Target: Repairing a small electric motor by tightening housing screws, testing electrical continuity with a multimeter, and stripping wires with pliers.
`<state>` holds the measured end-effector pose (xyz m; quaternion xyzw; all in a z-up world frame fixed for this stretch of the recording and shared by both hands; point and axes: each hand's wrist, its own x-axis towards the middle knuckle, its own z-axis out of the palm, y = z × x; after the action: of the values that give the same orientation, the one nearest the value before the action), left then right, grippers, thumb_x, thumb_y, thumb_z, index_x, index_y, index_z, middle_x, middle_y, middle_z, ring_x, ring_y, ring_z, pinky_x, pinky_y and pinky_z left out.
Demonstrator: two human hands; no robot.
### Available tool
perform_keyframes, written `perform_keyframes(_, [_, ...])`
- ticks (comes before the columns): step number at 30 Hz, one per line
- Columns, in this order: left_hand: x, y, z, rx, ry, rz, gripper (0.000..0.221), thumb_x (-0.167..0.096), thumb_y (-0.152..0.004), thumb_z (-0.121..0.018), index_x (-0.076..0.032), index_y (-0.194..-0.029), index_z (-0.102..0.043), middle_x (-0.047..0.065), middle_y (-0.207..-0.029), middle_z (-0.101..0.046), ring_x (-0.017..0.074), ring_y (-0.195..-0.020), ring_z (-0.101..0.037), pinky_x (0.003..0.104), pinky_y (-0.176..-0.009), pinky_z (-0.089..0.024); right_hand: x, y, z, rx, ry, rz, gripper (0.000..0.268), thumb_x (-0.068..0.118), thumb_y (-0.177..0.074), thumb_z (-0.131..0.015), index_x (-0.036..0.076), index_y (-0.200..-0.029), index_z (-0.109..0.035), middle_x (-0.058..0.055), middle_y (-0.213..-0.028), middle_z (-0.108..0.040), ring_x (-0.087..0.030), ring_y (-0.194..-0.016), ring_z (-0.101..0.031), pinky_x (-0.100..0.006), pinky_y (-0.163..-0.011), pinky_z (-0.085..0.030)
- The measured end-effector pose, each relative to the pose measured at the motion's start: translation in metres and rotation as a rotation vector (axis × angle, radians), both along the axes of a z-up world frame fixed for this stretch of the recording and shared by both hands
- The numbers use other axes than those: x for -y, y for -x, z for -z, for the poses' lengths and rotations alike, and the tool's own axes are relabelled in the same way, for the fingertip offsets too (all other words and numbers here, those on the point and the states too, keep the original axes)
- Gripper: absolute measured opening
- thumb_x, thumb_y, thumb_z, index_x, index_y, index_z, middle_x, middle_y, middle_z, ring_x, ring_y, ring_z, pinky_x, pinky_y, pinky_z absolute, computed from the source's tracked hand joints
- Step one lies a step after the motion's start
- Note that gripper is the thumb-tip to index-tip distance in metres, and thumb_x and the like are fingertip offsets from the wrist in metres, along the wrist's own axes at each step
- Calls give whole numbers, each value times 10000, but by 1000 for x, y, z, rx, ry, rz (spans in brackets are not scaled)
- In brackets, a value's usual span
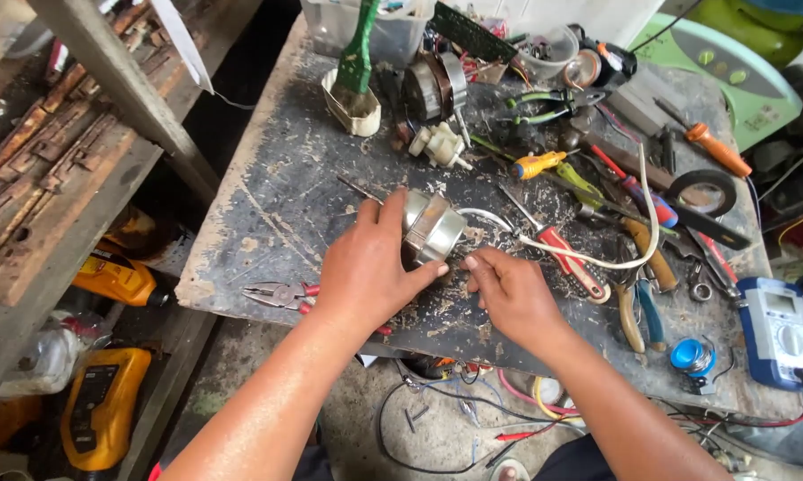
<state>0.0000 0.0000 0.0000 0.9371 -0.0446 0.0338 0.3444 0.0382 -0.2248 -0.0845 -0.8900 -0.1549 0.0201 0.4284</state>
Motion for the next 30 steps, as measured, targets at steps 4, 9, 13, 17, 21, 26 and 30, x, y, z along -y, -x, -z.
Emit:
perform_keyframes(4, [0, -3, 4, 13, 21, 2, 889, -315, -772, -843, 76, -1458, -435, 340, -1178, -570, 593, -985, -670, 631, -751, -602, -6, 8, -9, -25, -74, 56, 155, 166, -979, -665, 80, -939, -788, -101, -660, -770, -160, -522, -721, -317, -557, -575])
perform_keyframes(9, [0, -4, 1, -1, 48, -14, 875, -302, -760, -835, 75, -1449, -448, 334, -1149, -580, 594, -974, -675, 598, -738, -616, -4, 1, -6, -16, -210, 0, 173, 79, -983, -636, 7, -913, -777, -135, -645, -729, -162, -517, -673, -298, -517, -568])
perform_keyframes(13, [1, -5, 2, -16, 51, -15, 897, -303, -747, -835, 77, -1456, -439, 342, -1163, -575, 610, -980, -666, 618, -746, -608, -6, 0, 0, 17, -196, -19, 181, 64, -982, -627, 2, -899, -775, -141, -640, -723, -160, -507, -667, -293, -490, -557])
perform_keyframes(17, [3, -6, -1, -13, 47, -14, 895, -315, -753, -837, 79, -1453, -442, 342, -1161, -575, 606, -984, -668, 617, -750, -610, -20, -1, 2, 197, -222, -12, 187, -28, -824, -782, -65, -996, -719, -206, -749, -704, -210, -579, -665, -346, -519, -563])
perform_keyframes(21, [6, -6, -3, -29, 44, -27, 879, -333, -755, -836, 60, -1442, -456, 339, -1166, -577, 586, -981, -680, 612, -758, -620, -28, -7, -6, 249, -165, -12, 69, -41, -864, -712, -29, -930, -727, -191, -678, -694, -276, -552, -689, -355, -489, -537])
perform_keyframes(26, [7, -7, 1, -27, 52, -45, 906, -335, -739, -846, 56, -1442, -430, 346, -1199, -556, 609, -991, -665, 637, -772, -607, -33, -11, -2, 75, -282, 45, 117, -2, -933, -604, -21, -909, -717, -150, -598, -665, -190, -518, -613, -312, -489, -510])
perform_keyframes(30, [8, -4, -4, -41, 66, -56, 906, -327, -738, -851, 66, -1435, -425, 356, -1209, -547, 610, -992, -665, 644, -772, -607, -28, -14, 4, 6, -284, 114, 150, 21, -962, -544, -38, -941, -680, -173, -605, -673, -207, -533, -652, -342, -514, -534])
